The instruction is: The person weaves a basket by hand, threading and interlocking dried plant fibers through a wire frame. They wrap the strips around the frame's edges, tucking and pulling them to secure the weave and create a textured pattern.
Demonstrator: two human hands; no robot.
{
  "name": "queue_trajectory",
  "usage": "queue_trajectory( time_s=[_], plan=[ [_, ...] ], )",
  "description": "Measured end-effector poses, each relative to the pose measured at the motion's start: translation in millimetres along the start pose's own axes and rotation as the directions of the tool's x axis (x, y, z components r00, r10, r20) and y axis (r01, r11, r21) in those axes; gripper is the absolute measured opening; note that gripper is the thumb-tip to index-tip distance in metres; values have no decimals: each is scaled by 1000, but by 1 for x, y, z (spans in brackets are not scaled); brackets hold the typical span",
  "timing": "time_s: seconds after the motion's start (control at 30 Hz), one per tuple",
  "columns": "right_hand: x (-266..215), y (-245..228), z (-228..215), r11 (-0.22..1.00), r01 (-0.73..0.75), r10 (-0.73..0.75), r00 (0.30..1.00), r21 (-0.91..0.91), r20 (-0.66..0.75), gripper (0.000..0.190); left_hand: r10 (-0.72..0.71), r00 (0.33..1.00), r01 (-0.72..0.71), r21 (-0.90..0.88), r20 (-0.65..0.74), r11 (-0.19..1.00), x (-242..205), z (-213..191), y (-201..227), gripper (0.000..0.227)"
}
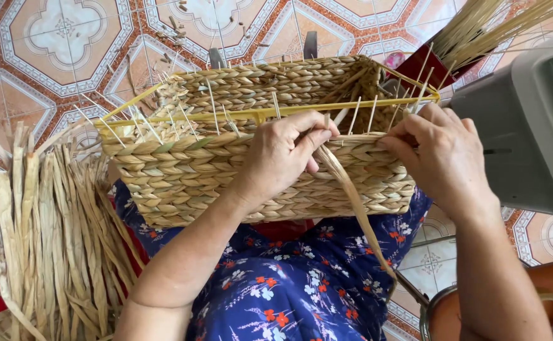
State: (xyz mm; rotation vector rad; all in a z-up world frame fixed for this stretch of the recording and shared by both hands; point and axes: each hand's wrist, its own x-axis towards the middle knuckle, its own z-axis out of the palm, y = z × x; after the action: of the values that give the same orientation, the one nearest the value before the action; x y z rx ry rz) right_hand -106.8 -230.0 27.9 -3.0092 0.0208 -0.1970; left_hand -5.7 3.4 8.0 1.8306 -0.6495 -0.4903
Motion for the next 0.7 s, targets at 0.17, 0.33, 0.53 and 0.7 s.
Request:
queue_trajectory(
  time_s=[0.17, 0.33, 0.53, 0.7],
  plan=[
    [-10, -36, -19, 999, -38, 37, 965, 0, -259, 26, 290, 903, -283, 70, -317, 957, -25, -3, -10, 12],
    [-17, -60, 10, 943, 19, 15, 995, 333, -97, 51, 321, 914, -300, 117, -248, 947, -26, 5, -7, 28],
    [-6, -48, 10, 948, 110, -88, 992, 299, -87, 28, -48, 984, 58, -51, 169, 997, 10, -5, 11, 42],
    [5, -61, -36, 992, 102, -97, 993, 80, -66, 21, 433, 897, -429, 412, 88, 804, 13, 19, -15, 22]
  ],
)
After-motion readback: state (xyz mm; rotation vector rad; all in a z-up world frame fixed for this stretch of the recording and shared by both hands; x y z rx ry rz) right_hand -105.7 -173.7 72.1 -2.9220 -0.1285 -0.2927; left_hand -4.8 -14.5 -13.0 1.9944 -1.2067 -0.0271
